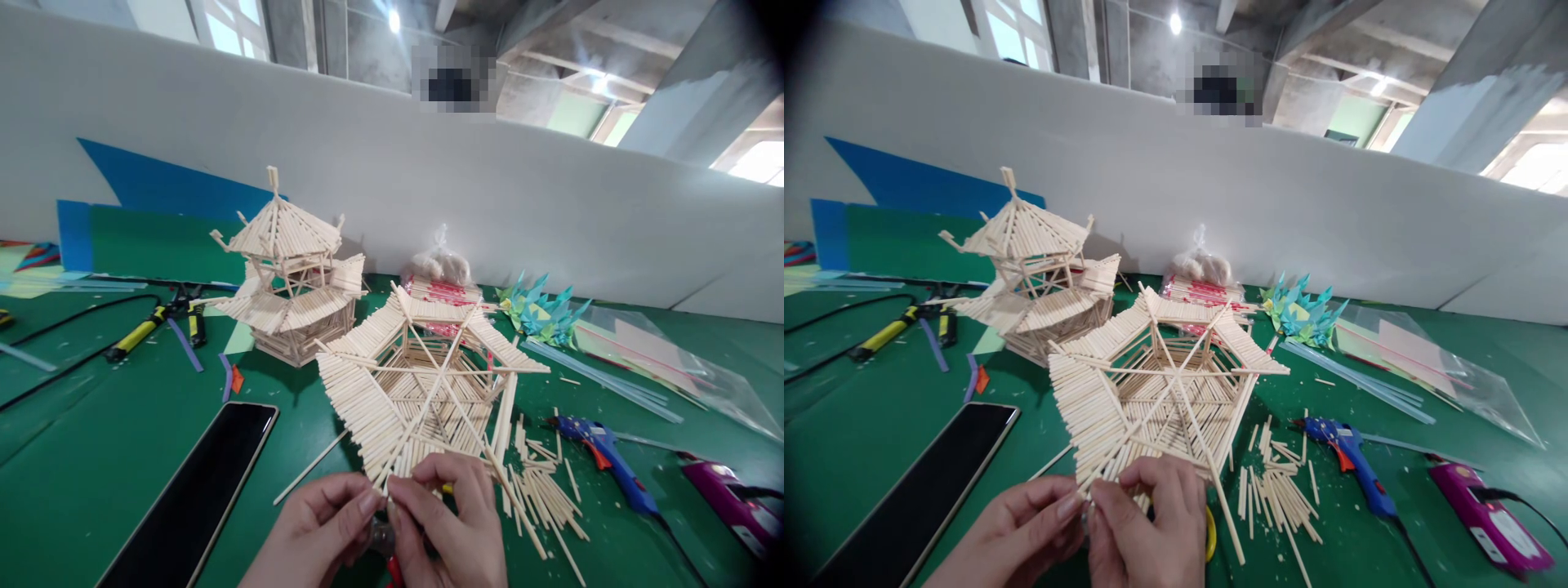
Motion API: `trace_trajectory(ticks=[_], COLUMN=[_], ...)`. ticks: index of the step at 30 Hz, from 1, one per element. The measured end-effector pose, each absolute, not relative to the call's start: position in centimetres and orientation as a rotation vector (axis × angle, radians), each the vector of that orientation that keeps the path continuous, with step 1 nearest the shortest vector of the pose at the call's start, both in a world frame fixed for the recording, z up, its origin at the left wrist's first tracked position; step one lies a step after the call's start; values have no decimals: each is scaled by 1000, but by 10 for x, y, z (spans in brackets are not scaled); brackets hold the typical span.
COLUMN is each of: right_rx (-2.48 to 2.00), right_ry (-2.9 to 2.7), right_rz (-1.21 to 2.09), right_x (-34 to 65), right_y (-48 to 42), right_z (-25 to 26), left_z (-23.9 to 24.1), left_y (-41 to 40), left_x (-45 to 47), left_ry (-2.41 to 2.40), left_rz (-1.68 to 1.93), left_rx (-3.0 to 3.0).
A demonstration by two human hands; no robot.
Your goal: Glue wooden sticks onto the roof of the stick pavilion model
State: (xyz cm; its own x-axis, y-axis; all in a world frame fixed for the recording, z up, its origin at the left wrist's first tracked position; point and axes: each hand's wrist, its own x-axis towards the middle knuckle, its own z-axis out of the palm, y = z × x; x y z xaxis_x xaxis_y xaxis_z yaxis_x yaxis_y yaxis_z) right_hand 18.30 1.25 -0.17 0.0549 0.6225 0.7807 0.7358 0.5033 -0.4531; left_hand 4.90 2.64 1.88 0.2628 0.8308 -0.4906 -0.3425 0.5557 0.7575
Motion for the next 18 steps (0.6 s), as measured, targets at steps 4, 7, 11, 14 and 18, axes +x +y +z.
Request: trace_trajectory(ticks=[4,7,11,14,18], right_rx=[-1174,-1187,-1186,-1183,-1187], right_ry=[-1626,-1621,-1629,-1628,-1621], right_rz=[-104,-102,-111,-101,-96], right_x=[182,182,182,183,183], right_y=[12,12,12,12,12], right_z=[0,2,2,1,1], left_z=[17,17,18,20,21], left_y=[27,27,26,27,25], left_x=[48,47,48,49,50], left_ry=[976,966,957,962,974], left_rz=[867,863,867,850,861], left_rx=[544,522,484,470,459])
